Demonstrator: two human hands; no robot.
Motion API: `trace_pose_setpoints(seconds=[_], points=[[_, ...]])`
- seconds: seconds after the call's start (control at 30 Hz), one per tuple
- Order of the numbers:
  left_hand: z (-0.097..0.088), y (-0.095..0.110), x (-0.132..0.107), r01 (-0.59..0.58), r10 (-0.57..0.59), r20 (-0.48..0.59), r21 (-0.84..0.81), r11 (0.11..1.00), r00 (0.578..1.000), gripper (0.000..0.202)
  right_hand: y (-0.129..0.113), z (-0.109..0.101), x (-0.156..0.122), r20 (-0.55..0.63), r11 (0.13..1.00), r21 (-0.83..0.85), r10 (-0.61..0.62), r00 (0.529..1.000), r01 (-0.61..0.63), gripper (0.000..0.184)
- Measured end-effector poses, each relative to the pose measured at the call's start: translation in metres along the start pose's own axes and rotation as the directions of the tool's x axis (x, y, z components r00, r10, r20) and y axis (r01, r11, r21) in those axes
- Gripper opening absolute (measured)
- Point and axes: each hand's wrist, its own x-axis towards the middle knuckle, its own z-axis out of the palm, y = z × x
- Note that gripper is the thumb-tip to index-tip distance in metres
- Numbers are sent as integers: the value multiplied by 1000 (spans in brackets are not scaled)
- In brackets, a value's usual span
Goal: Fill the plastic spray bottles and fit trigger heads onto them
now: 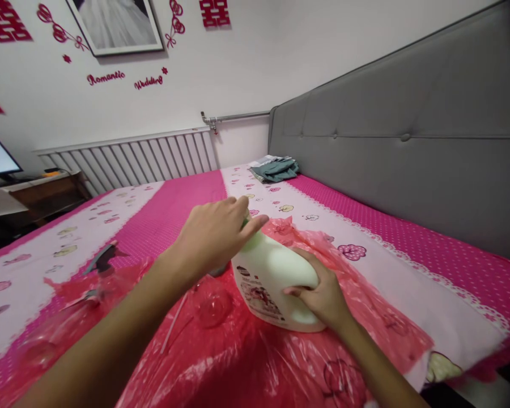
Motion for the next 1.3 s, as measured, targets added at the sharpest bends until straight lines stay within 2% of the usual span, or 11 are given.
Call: trace_pose_setpoints(seconds=[0.1, 0.17, 0.3, 0.47, 0.53, 0.6, 0.73, 0.93, 1.07, 1.17, 1.3], points=[[-4, -19, -6, -182, 250, 113, -420, 889, 962, 41, 4, -3, 3, 11, 998, 57, 6, 1000, -7, 74], [-5, -30, -9, -205, 308, 117, -522, 828, 944, 34, 6, -4, 5, 10, 997, 75, 6, 1000, -7, 76], [0, -32, -9, -184, 207, 23, -371, 910, 978, 32, 9, -4, 6, 16, 997, 73, 7, 1000, -8, 76], [13, -6, -3, 34, -36, -170, -15, 999, 985, 47, 6, -4, 3, 60, 997, 76, 17, 998, -22, 80], [18, 1, -1, 92, -93, -166, -15, 996, 982, 52, 7, -5, 2, 56, 997, 70, 26, 998, -30, 82], [20, 2, 0, 25, -49, -156, -149, 988, 987, 50, 9, -6, 2, 33, 998, 59, 32, 999, -34, 84], [20, -12, -2, -120, 128, -34, -638, 760, 991, 42, 14, -9, 1, 19, 998, 54, 28, 999, -29, 85], [22, -41, -10, -116, 331, -3, -940, 320, 944, 35, 13, -10, -3, 67, 995, 98, 21, 998, -27, 87], [23, -45, -12, -49, 235, 39, -932, 358, 971, 39, 12, -10, -1, 75, 997, 79, 21, 997, -27, 83], [26, -40, -10, -65, 72, -38, -910, 409, 997, 41, 13, -8, 0, 89, 996, 75, 31, 996, -38, 82], [34, -26, -8, -64, -114, -146, -843, 534, 983, 41, 12, -7, 0, 95, 997, 66, 36, 995, -42, 82]])
